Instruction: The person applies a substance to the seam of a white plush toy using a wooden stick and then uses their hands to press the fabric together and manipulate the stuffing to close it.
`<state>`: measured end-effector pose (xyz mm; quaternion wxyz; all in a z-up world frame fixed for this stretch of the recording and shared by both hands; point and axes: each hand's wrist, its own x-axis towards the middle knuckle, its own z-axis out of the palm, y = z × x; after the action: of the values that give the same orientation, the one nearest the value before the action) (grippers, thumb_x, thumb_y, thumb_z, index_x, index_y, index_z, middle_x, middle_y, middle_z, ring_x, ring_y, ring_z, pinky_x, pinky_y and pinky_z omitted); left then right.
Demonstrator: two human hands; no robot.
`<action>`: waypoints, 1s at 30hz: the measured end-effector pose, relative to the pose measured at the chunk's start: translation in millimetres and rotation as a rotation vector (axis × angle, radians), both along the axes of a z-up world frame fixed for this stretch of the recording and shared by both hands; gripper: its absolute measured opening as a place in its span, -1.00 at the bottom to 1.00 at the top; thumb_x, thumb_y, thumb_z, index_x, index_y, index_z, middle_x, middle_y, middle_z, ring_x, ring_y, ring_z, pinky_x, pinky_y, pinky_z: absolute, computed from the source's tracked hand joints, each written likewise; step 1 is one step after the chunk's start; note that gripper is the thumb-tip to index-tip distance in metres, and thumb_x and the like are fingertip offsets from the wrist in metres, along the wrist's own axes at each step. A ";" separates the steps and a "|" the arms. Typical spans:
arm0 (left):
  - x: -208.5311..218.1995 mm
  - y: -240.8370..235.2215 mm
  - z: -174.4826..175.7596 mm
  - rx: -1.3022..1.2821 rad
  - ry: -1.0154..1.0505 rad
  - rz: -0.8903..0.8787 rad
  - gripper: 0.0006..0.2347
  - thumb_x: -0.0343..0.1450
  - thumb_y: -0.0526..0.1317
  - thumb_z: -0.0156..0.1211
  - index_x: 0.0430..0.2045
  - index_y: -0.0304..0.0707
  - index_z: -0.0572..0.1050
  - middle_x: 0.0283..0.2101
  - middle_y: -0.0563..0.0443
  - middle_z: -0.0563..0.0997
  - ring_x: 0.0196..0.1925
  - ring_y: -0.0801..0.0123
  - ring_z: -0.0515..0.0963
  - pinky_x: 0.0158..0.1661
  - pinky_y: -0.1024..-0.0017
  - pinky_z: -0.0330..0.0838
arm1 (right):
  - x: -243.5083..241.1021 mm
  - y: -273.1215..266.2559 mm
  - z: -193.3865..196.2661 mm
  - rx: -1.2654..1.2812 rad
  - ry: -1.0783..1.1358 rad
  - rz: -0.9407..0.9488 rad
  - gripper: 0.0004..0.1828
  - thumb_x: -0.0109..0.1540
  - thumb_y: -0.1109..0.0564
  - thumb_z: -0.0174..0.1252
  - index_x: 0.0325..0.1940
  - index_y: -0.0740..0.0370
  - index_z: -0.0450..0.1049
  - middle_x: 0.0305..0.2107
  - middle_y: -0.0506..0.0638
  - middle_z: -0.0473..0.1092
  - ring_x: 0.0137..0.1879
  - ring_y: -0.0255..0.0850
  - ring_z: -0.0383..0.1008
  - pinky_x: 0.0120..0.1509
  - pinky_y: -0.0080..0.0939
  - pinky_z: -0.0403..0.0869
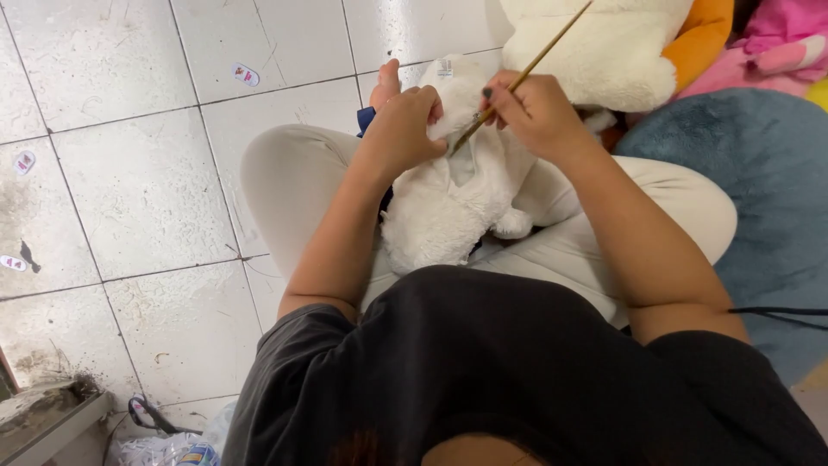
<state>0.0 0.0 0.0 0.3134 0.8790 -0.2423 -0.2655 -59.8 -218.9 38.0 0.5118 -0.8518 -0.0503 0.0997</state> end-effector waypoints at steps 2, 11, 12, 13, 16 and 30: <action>0.5 2.6 5.4 0.011 -0.010 -0.067 -0.69 0.19 -0.23 0.40 -0.35 -0.16 0.34 -0.30 0.08 0.46 -0.29 0.27 0.43 -0.30 0.34 0.29 | 0.6 7.9 -0.9 -0.110 0.089 0.024 -0.67 0.50 0.13 -0.08 -0.23 0.23 0.54 -0.44 -0.04 0.49 -0.36 -0.28 0.46 -0.20 -0.30 0.44; -0.7 4.7 12.0 -0.014 -0.063 -0.142 -0.53 0.10 -0.19 0.54 -0.21 -0.31 0.43 -0.24 -0.29 0.57 -0.05 -0.27 0.60 -0.04 -0.12 0.52 | -2.0 -14.4 -31.9 -0.178 -0.135 0.181 -0.65 0.49 -0.01 -0.05 -0.29 0.14 0.48 -0.51 0.13 0.50 -0.28 0.14 0.54 -0.11 0.09 0.48; -0.4 5.0 9.2 -0.002 -0.069 -0.145 -0.56 0.09 -0.20 0.51 -0.25 -0.27 0.43 -0.26 -0.24 0.56 -0.07 -0.24 0.61 -0.07 -0.06 0.53 | 0.1 -23.6 -28.9 -0.129 -0.179 0.080 -0.61 0.52 0.04 -0.05 -0.35 0.11 0.51 -0.59 0.04 0.47 -0.36 0.00 0.53 -0.16 -0.04 0.49; -1.0 4.1 9.6 -0.002 -0.071 -0.144 -0.56 0.09 -0.20 0.51 -0.25 -0.27 0.43 -0.26 -0.24 0.56 -0.07 -0.24 0.61 -0.07 -0.06 0.53 | 1.2 -27.8 -28.4 -0.129 -0.181 0.081 -0.61 0.52 0.04 -0.05 -0.35 0.11 0.51 -0.59 0.04 0.47 -0.36 0.00 0.53 -0.16 -0.04 0.49; -3.0 2.8 7.6 0.018 -0.060 -0.135 -0.57 0.10 -0.19 0.52 -0.26 -0.26 0.43 -0.25 -0.26 0.56 -0.06 -0.25 0.60 -0.05 -0.05 0.54 | -0.4 -26.0 -25.3 0.068 -0.141 -0.019 -0.54 0.60 0.06 -0.13 -0.31 0.18 0.51 -0.57 0.01 0.48 -0.39 -0.18 0.52 -0.16 -0.25 0.54; 2.6 3.6 -2.2 -0.014 -0.066 -0.116 -0.69 0.19 -0.18 0.46 -0.33 -0.28 0.48 -0.36 -0.21 0.58 -0.17 -0.13 0.61 -0.14 0.04 0.55 | 1.2 -25.0 -20.3 0.098 -0.163 -0.031 -0.56 0.58 0.06 -0.10 -0.32 0.14 0.53 -0.61 -0.05 0.48 -0.39 -0.20 0.54 -0.10 -0.28 0.51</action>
<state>2.6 3.6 -2.2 0.2954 0.8696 -0.3048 -0.2522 -58.6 -243.8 17.7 0.5486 -0.8317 -0.0832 0.0195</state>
